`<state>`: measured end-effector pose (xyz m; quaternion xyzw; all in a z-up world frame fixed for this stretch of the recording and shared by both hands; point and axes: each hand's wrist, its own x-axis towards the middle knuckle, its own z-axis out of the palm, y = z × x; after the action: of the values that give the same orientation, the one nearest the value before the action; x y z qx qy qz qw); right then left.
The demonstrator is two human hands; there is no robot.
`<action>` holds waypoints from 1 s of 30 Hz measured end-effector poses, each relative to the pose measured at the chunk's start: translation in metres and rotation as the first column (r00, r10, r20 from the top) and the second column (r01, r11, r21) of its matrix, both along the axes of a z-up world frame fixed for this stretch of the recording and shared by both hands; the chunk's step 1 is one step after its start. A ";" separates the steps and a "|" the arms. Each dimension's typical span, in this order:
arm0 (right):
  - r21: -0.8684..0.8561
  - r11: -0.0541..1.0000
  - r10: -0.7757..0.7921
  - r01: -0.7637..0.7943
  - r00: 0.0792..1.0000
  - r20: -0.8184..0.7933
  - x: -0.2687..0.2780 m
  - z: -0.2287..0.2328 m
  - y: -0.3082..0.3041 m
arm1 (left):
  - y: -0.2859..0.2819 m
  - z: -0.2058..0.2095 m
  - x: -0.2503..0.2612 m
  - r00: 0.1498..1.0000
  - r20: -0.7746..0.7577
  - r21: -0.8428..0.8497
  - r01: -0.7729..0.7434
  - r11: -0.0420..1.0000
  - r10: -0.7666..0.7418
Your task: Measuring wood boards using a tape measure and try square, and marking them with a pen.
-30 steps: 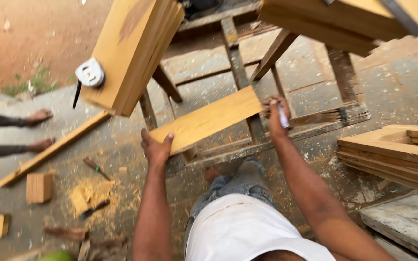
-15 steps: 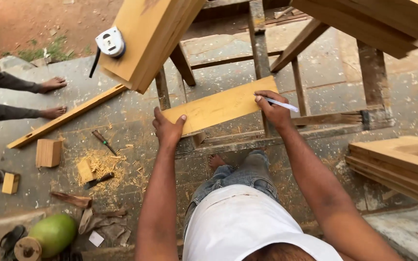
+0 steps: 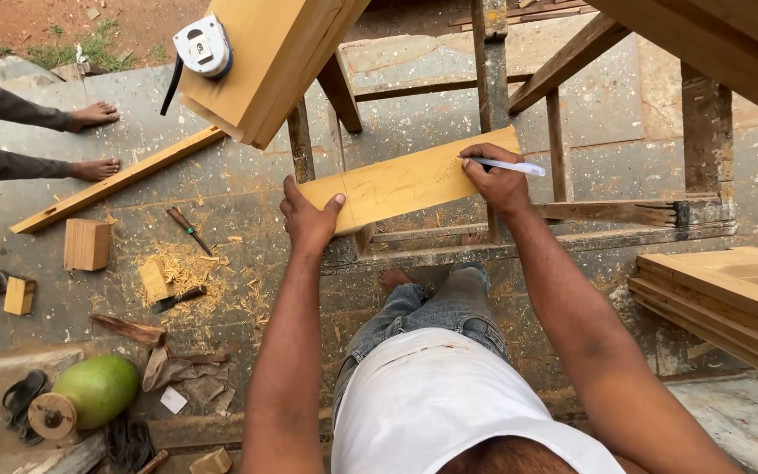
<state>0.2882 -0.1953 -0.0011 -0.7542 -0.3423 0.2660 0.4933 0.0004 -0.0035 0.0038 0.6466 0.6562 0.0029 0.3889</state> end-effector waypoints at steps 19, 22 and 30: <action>-0.084 0.996 -0.037 0.036 0.999 -0.014 -0.001 -0.009 -0.007 | 0.000 -0.013 -0.006 0.999 0.029 0.056 0.030 0.998 -0.032; -0.006 1.000 -0.029 0.029 1.000 0.005 0.002 -0.015 -0.008 | -0.001 -0.011 -0.005 0.999 0.013 0.058 0.038 0.998 -0.039; 0.109 0.944 -0.256 0.313 0.898 -0.358 0.007 -0.015 -0.006 | 0.000 0.002 0.001 1.000 -0.022 -0.032 -0.013 0.999 0.012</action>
<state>0.2949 -0.2009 -0.0157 -0.6961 -0.1588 0.2874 0.6385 0.0018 -0.0039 0.0060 0.6360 0.6645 -0.0125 0.3921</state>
